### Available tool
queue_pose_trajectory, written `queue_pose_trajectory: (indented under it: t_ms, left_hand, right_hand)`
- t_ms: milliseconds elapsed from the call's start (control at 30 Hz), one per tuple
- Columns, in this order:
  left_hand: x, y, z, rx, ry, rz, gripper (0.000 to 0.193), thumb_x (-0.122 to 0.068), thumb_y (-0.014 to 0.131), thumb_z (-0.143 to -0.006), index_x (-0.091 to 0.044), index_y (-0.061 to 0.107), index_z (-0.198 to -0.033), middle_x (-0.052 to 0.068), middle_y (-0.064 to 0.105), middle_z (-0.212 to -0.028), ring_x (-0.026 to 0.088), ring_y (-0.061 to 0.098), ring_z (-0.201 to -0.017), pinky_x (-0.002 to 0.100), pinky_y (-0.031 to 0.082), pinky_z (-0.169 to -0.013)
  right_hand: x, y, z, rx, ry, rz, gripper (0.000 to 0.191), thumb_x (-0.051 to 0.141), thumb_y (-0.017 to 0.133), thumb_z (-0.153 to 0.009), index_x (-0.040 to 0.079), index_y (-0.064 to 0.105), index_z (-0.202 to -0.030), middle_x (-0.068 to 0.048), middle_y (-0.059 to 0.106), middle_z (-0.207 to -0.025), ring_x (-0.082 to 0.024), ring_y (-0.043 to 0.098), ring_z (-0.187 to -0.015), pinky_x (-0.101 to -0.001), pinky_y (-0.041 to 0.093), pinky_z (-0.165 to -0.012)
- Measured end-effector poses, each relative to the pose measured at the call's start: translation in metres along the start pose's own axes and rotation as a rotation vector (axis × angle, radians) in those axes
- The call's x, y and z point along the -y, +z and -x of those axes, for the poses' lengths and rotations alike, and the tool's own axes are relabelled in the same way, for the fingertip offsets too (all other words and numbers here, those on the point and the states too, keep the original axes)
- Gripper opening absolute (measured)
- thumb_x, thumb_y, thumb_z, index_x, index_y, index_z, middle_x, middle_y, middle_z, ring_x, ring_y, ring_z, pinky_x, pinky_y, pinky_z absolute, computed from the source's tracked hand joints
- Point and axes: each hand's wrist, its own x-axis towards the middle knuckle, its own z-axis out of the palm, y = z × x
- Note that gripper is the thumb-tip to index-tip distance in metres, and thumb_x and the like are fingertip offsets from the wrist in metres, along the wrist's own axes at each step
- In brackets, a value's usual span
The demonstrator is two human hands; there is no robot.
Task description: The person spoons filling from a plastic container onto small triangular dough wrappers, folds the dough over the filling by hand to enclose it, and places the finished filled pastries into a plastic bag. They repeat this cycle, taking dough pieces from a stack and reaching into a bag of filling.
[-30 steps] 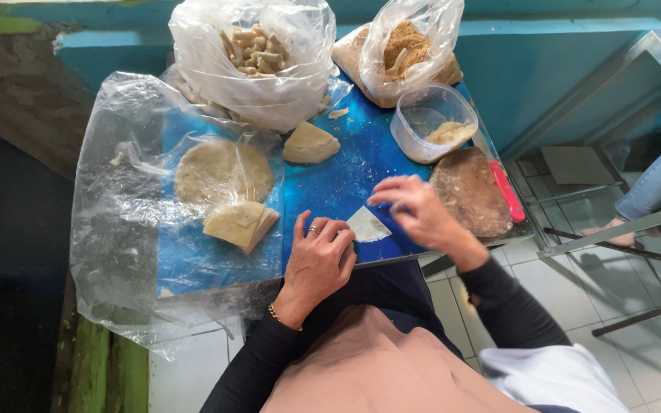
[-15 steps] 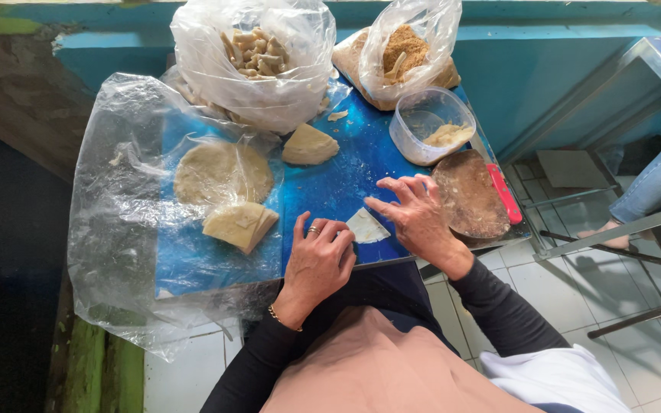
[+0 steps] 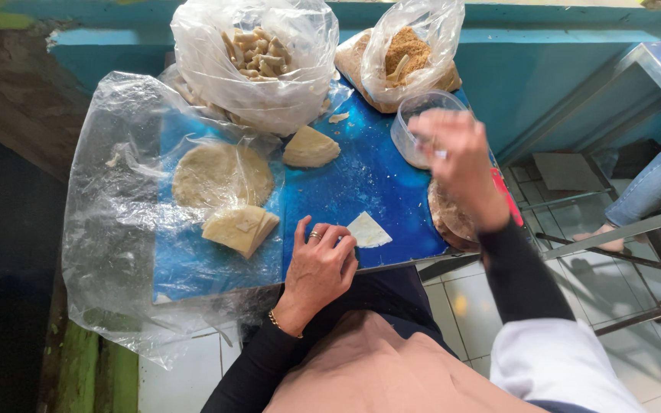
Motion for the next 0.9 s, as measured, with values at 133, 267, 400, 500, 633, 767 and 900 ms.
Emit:
queue_pose_trajectory:
  t_ms: [133, 267, 400, 500, 633, 767, 900]
  left_hand:
    - [-0.003, -0.003, 0.003, -0.005, 0.002, 0.025, 0.014, -0.013, 0.071, -0.080, -0.011, 0.065, -0.092, 0.004, 0.066, -0.102, 0.025, 0.063, -0.103, 0.057, 0.034, -0.111]
    - [-0.005, -0.005, 0.002, -0.005, 0.013, 0.029, 0.012, -0.014, 0.071, -0.081, -0.010, 0.063, -0.090, 0.004, 0.066, -0.102, 0.026, 0.062, -0.103, 0.057, 0.034, -0.111]
    - [-0.008, -0.005, 0.006, 0.006, 0.020, 0.029, 0.011, -0.013, 0.070, -0.083, -0.009, 0.063, -0.090, 0.005, 0.065, -0.102, 0.027, 0.062, -0.103, 0.056, 0.035, -0.112]
    - [-0.007, -0.002, 0.006, 0.006, 0.014, 0.036, 0.011, -0.013, 0.070, -0.083, -0.009, 0.063, -0.090, 0.006, 0.065, -0.102, 0.027, 0.062, -0.102, 0.056, 0.036, -0.111]
    - [-0.008, -0.001, 0.006, -0.018, 0.015, 0.056, 0.011, -0.013, 0.070, -0.084, -0.009, 0.063, -0.090, 0.006, 0.066, -0.102, 0.027, 0.063, -0.101, 0.056, 0.035, -0.111]
    - [-0.007, -0.002, 0.004, -0.034, -0.003, 0.056, 0.011, -0.012, 0.070, -0.084, -0.009, 0.064, -0.093, 0.005, 0.068, -0.102, 0.026, 0.064, -0.101, 0.056, 0.035, -0.112]
    - [-0.006, -0.003, 0.003, -0.029, -0.003, 0.048, 0.011, -0.012, 0.070, -0.083, -0.009, 0.064, -0.092, 0.004, 0.068, -0.101, 0.026, 0.064, -0.100, 0.056, 0.035, -0.111]
  right_hand:
    - [-0.074, 0.054, -0.095, 0.019, 0.107, 0.169, 0.035, 0.036, 0.074, -0.103, 0.014, 0.073, -0.131, -0.013, 0.069, -0.122, -0.031, 0.060, -0.117, -0.0490, 0.044, -0.093]
    - [-0.111, 0.106, -0.141, 0.167, 0.160, 0.519, 0.043, 0.050, 0.080, -0.082, 0.012, 0.080, -0.102, -0.015, 0.073, -0.106, -0.034, 0.065, -0.109, -0.0494, 0.048, -0.090]
    - [-0.138, 0.119, -0.147, 0.230, 0.265, 0.338, 0.019, 0.030, 0.071, -0.097, 0.016, 0.083, -0.102, -0.016, 0.076, -0.094, -0.034, 0.073, -0.090, -0.0463, 0.057, -0.082]
    - [-0.142, 0.119, -0.146, 0.136, 0.270, 0.395, 0.022, 0.030, 0.073, -0.097, 0.011, 0.083, -0.093, -0.017, 0.076, -0.082, -0.032, 0.074, -0.077, -0.0442, 0.058, -0.073]
    - [-0.146, 0.105, -0.137, 0.133, 0.385, -0.010, 0.016, 0.024, 0.072, -0.093, 0.012, 0.084, -0.093, -0.010, 0.078, -0.080, -0.020, 0.074, -0.071, -0.0352, 0.058, -0.073]
    - [-0.154, 0.094, -0.131, -0.067, 0.566, -0.367, 0.013, 0.017, 0.075, -0.093, 0.005, 0.077, -0.089, -0.004, 0.077, -0.079, -0.006, 0.076, -0.068, -0.0220, 0.059, -0.066]
    - [-0.167, 0.093, -0.120, -0.132, 0.751, -0.511, 0.011, 0.015, 0.073, -0.094, 0.006, 0.079, -0.090, -0.001, 0.077, -0.077, -0.006, 0.069, -0.062, -0.0210, 0.049, -0.054]
